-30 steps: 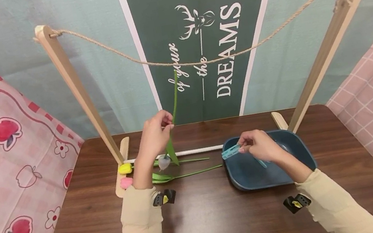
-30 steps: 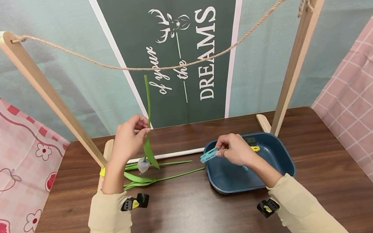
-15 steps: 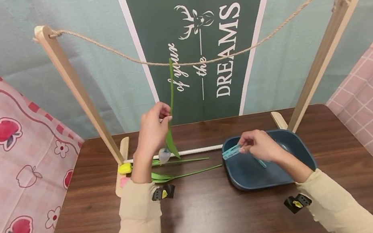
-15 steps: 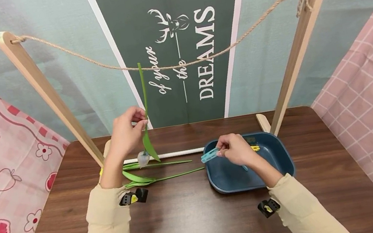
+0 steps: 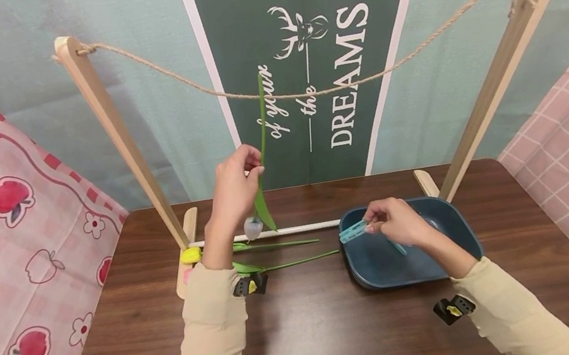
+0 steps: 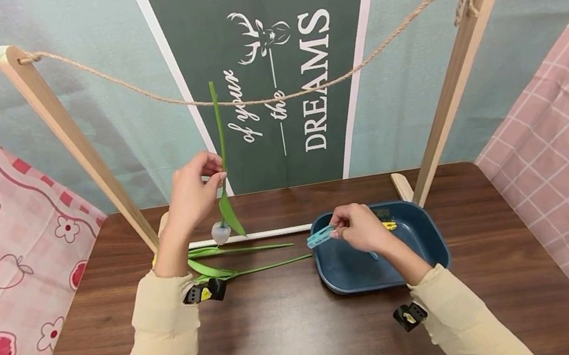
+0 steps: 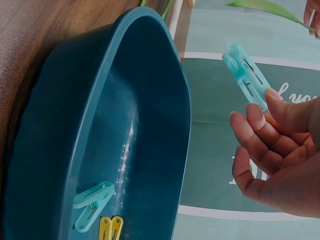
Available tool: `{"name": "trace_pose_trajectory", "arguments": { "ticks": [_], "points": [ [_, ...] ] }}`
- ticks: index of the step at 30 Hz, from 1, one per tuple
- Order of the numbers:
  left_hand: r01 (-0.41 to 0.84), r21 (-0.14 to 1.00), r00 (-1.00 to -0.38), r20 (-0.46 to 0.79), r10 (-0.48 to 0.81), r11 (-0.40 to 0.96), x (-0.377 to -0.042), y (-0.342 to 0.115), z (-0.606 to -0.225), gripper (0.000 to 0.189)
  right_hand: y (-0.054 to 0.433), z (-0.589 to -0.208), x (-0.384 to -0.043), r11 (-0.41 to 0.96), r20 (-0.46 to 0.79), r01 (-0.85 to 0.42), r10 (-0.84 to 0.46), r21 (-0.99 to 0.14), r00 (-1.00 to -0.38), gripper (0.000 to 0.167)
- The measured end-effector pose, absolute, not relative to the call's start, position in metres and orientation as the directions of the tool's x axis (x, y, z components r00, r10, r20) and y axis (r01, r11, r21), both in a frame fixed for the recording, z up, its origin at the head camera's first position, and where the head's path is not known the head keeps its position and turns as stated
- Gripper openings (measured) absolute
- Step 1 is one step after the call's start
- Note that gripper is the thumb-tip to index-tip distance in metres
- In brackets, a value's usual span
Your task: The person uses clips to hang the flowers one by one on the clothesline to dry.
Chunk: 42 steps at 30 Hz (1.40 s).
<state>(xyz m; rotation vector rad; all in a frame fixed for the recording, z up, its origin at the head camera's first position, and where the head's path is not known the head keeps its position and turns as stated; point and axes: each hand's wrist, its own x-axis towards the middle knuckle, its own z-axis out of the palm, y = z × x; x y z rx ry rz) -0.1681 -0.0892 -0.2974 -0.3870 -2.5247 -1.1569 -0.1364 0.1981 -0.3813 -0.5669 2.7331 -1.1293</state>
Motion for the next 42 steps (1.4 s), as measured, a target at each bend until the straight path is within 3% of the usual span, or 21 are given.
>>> {"name": "trace_pose_trajectory", "arguments": {
  "ticks": [42],
  "points": [
    [0.371,0.682,-0.908,0.408,0.093,0.631,-0.177,-0.086,-0.293,0.01,0.196,-0.365,-0.145,0.641,0.048,-0.296,-0.374,-0.708,-0.926,0.006]
  ]
}}
